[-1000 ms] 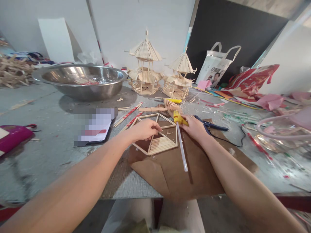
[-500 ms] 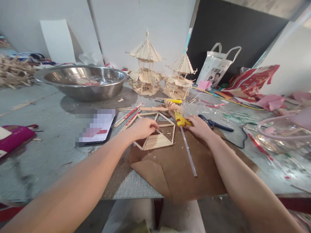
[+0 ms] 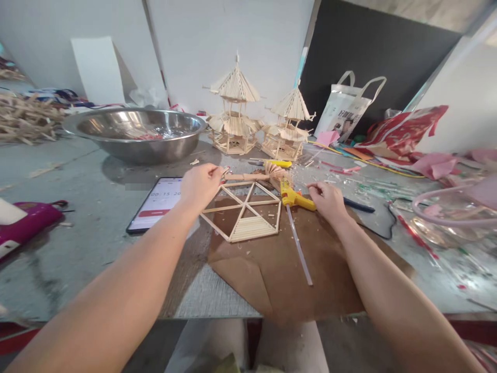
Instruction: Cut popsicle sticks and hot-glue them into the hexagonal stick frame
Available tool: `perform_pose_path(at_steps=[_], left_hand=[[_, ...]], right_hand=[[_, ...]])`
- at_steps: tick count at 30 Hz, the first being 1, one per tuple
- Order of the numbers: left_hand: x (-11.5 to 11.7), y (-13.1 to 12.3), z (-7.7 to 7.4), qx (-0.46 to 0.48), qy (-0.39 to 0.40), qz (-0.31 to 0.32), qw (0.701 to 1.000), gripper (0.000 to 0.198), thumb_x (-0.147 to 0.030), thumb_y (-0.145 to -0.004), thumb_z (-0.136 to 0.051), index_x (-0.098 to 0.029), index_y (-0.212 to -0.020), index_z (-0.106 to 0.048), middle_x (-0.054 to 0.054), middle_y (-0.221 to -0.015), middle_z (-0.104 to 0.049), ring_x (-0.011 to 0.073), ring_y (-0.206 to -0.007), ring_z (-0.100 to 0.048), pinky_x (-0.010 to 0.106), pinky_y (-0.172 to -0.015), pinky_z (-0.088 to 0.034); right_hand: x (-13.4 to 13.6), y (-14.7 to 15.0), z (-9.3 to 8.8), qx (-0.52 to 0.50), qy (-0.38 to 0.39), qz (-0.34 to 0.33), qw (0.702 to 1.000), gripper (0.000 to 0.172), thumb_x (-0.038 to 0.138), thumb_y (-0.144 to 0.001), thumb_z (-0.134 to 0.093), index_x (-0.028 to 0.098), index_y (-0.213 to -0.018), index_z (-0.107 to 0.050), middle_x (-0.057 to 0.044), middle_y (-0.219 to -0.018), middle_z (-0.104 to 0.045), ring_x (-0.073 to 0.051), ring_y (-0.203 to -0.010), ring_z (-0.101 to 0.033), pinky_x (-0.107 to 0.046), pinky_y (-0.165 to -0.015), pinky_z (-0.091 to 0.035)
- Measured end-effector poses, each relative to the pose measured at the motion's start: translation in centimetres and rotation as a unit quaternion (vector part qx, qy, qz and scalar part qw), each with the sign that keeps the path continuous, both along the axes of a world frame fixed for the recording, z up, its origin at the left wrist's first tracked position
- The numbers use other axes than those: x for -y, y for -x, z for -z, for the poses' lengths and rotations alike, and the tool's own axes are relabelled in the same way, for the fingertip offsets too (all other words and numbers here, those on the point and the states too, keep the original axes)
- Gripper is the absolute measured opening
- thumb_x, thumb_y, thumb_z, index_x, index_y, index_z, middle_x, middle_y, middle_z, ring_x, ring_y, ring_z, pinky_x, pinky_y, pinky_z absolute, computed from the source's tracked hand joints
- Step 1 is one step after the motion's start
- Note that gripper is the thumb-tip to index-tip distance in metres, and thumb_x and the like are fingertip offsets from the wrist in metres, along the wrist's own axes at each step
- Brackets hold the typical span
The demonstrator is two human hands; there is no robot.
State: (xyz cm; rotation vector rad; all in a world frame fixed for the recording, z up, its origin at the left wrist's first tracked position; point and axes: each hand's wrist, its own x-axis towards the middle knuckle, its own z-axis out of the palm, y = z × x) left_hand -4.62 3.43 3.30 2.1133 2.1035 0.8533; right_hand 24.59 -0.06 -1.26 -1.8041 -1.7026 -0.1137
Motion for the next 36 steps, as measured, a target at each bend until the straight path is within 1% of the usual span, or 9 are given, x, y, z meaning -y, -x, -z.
perform_pose_path(at_steps=[2, 5, 7, 10, 16, 21, 25, 31, 36], left_hand=[[-0.7, 1.0, 0.1, -0.02, -0.018, -0.042, 0.999, 0.034, -0.037, -0.074, -0.036, -0.024, -0.088, -0.064, 0.003, -0.084, -0.065, 0.0205, -0.076, -0.056, 0.026, -0.062, -0.037], [-1.4, 2.1, 0.4, -0.09, 0.016, -0.046, 0.995, 0.03, -0.032, -0.071, -0.04, -0.024, -0.084, -0.065, 0.005, -0.091, -0.065, 0.0246, -0.087, -0.053, 0.03, -0.069, -0.038], [-1.7, 2.6, 0.6, -0.135, 0.051, -0.056, 0.988, 0.029, -0.033, -0.069, -0.043, -0.024, -0.084, -0.066, 0.008, -0.096, -0.063, 0.029, -0.095, -0.049, 0.034, -0.072, -0.037], [-2.0, 2.9, 1.0, -0.174, 0.085, -0.064, 0.979, 0.03, -0.04, -0.067, -0.047, -0.024, -0.085, -0.066, 0.01, -0.098, -0.063, 0.0323, -0.1, -0.046, 0.039, -0.075, -0.036], [-2.3, 3.0, 1.3, -0.192, 0.127, -0.048, 0.972, 0.029, -0.042, -0.067, -0.048, -0.023, -0.077, -0.068, 0.011, -0.094, -0.064, 0.0332, -0.098, -0.046, 0.041, -0.077, -0.034], [-2.1, 3.2, 1.4, -0.217, 0.11, -0.066, 0.968, 0.038, -0.045, -0.067, -0.046, -0.019, -0.086, -0.066, 0.016, -0.104, -0.06, 0.0354, -0.102, -0.043, 0.045, -0.08, -0.031], [-1.6, 2.6, 1.0, -0.229, 0.076, -0.051, 0.969, 0.039, -0.044, -0.071, -0.04, -0.018, -0.082, -0.067, 0.015, -0.096, -0.063, 0.0332, -0.1, -0.046, 0.042, -0.078, -0.034], [-1.2, 1.9, 0.6, -0.227, 0.173, -0.015, 0.958, 0.051, -0.059, -0.066, -0.038, -0.019, -0.08, -0.067, 0.015, -0.093, -0.064, 0.0321, -0.092, -0.054, 0.037, -0.072, -0.038], [-1.2, 1.8, 0.7, -0.228, 0.177, -0.005, 0.958, 0.051, -0.057, -0.068, -0.035, -0.02, -0.079, -0.067, 0.014, -0.094, -0.065, 0.0306, -0.089, -0.057, 0.035, -0.07, -0.04]], right_hand=[[0.1, 0.1, -0.1, -0.014, -0.01, 0.013, 1.0, 0.028, 0.029, -0.075, -0.037, 0.018, -0.083, -0.062, -0.004, -0.071, -0.064, -0.016, -0.066, -0.056, -0.026, -0.063, -0.038], [0.2, 0.1, -0.2, -0.009, 0.011, 0.024, 1.0, 0.034, 0.039, -0.079, -0.033, 0.019, -0.077, -0.061, -0.004, -0.068, -0.064, -0.017, -0.062, -0.055, -0.026, -0.057, -0.036], [0.2, 0.1, -0.1, -0.003, 0.025, 0.025, 0.999, 0.038, 0.043, -0.08, -0.032, 0.019, -0.072, -0.061, -0.004, -0.066, -0.064, -0.016, -0.059, -0.055, -0.026, -0.055, -0.034], [0.1, 0.1, 0.0, 0.0, 0.028, 0.019, 0.999, 0.035, 0.042, -0.079, -0.034, 0.019, -0.072, -0.06, -0.004, -0.067, -0.064, -0.016, -0.061, -0.056, -0.025, -0.056, -0.034], [0.1, 0.4, 0.2, 0.006, 0.043, 0.011, 0.999, 0.029, 0.038, -0.077, -0.038, 0.02, -0.077, -0.061, -0.003, -0.07, -0.065, -0.016, -0.065, -0.057, -0.026, -0.059, -0.036], [0.0, 0.3, 0.5, 0.007, 0.042, -0.001, 0.999, 0.028, 0.037, -0.076, -0.04, 0.021, -0.079, -0.062, -0.003, -0.071, -0.066, -0.016, -0.064, -0.057, -0.026, -0.06, -0.037], [-0.1, 0.3, 0.7, 0.011, 0.036, -0.011, 0.999, 0.027, 0.035, -0.076, -0.04, 0.02, -0.08, -0.062, -0.005, -0.074, -0.066, -0.017, -0.066, -0.057, -0.026, -0.061, -0.038], [-0.1, 0.4, 0.6, 0.018, 0.043, -0.011, 0.999, 0.027, 0.034, -0.076, -0.041, 0.02, -0.082, -0.063, -0.005, -0.077, -0.066, -0.017, -0.069, -0.058, -0.027, -0.063, -0.038], [0.0, 0.4, 0.6, 0.023, 0.039, -0.011, 0.999, 0.027, 0.033, -0.076, -0.041, 0.02, -0.081, -0.063, -0.005, -0.079, -0.066, -0.017, -0.07, -0.058, -0.026, -0.063, -0.038]])
